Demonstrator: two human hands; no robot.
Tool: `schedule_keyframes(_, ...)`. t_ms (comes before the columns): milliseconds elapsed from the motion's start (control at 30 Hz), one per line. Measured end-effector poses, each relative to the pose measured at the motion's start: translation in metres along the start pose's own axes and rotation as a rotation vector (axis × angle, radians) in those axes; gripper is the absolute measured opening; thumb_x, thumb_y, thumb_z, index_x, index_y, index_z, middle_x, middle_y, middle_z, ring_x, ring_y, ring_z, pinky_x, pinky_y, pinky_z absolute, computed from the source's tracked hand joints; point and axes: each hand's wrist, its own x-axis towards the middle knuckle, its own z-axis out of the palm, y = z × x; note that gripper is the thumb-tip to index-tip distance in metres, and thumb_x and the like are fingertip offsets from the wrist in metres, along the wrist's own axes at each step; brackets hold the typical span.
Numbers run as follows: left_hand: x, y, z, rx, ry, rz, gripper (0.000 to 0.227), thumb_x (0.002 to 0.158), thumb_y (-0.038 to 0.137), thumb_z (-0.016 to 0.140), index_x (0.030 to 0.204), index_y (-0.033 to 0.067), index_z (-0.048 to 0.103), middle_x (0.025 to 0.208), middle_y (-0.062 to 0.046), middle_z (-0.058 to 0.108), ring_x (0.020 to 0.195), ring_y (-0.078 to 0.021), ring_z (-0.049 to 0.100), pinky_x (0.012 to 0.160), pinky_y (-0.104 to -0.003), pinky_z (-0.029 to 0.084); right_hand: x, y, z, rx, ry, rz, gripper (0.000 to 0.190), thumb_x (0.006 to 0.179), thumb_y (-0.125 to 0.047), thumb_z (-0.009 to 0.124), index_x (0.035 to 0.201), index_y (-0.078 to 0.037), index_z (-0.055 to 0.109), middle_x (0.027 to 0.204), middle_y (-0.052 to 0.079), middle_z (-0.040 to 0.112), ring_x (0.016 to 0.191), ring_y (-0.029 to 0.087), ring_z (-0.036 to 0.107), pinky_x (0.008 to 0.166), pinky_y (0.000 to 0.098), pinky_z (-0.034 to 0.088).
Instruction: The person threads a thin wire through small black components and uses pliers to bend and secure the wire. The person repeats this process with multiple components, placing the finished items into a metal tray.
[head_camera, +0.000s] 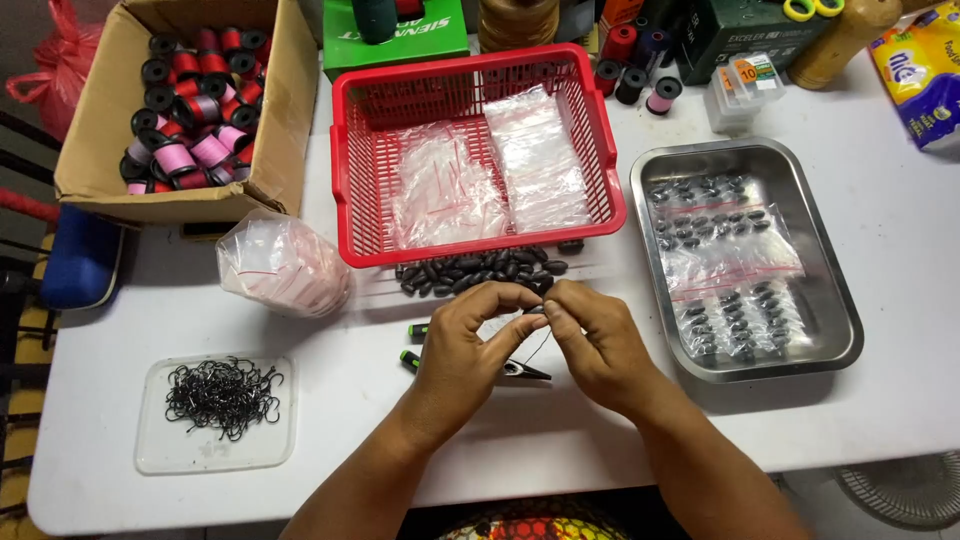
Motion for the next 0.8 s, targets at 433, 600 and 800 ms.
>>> schedule_keyframes(433,0.004,-0.003,-0.006,-0.009,-0.018,-0.071,0.011,0.078,0.010,0.066,0.088,0.0055,0.067,0.078,-0.014,0.067,0.079,-0.0265,0.066,0.073,-0.039,0.054,0.000,0.014,-0.029,0.005,0.127,-0.073,0.028,0.090,-0.018,0.044,0.066,-0.004,0.052,0.054,0.011,0.043,0.050,0.020,0.042,0.050,0.0355,0.041)
schedule_keyframes(600,0.003,-0.004,-0.003,-0.175,-0.013,-0.183,0.016,0.084,0.015,0.059,0.092,0.0025,0.065,0.077,-0.014,0.067,0.082,-0.0166,0.060,0.073,-0.037,0.054,0.002,0.009,-0.036,0.044,0.369,-0.125,0.031,0.096,-0.012,0.034,0.068,-0.006,0.046,0.053,0.004,0.042,0.042,0.011,0.041,0.044,0.0233,0.038)
schedule_keyframes(800,0.003,-0.038,0.008,-0.656,-0.037,-0.491,0.023,0.091,0.023,0.050,0.099,0.0031,0.059,0.074,-0.007,0.058,0.075,-0.0160,0.060,0.066,-0.031,0.056,0.004,-0.003,-0.030,0.072,0.351,-0.170,0.024,0.092,-0.010,0.039,0.078,0.001,0.055,0.070,0.015,0.059,0.043,0.017,0.053,0.045,0.0273,0.047)
